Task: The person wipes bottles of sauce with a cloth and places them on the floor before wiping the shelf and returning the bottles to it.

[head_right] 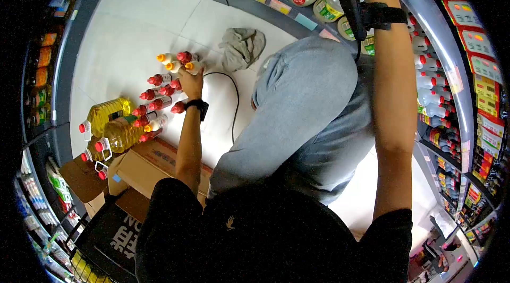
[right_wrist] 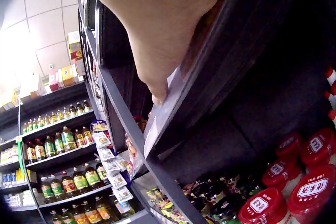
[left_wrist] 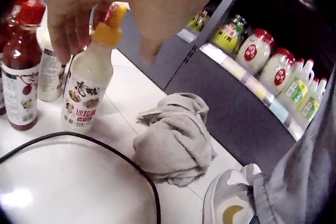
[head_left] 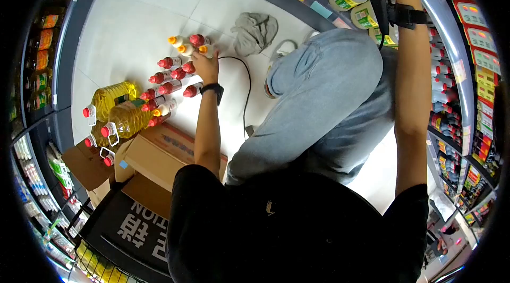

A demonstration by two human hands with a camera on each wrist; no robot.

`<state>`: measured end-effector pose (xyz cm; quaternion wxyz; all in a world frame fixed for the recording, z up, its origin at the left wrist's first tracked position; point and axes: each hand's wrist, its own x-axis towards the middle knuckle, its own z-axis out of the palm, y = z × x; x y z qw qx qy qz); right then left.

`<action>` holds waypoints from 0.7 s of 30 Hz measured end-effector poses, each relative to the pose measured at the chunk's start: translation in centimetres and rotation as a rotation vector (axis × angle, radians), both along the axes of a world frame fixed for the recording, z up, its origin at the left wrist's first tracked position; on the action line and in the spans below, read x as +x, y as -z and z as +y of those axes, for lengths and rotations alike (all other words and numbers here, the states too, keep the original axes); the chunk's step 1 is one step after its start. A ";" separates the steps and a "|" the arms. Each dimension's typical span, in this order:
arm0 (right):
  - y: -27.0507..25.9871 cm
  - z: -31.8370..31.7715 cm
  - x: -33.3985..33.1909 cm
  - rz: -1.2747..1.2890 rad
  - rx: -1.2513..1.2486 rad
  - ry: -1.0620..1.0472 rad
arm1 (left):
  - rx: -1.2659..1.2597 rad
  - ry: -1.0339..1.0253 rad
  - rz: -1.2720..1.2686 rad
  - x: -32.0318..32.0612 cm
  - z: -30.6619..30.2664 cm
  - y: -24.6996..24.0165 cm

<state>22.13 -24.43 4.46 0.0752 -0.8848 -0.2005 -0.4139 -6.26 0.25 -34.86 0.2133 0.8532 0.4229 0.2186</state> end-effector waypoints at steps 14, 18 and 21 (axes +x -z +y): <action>0.2 -0.8 0.9 -0.031 0.028 -0.055 | -0.259 0.038 -0.221 -0.4 0.6 -0.1; 0.2 -1.2 1.3 -0.022 0.057 -0.111 | -0.515 0.108 -0.338 1.5 0.4 -12.5; -1.2 -1.1 0.5 0.090 0.114 -0.101 | -0.451 0.302 -0.303 5.2 -0.7 -25.4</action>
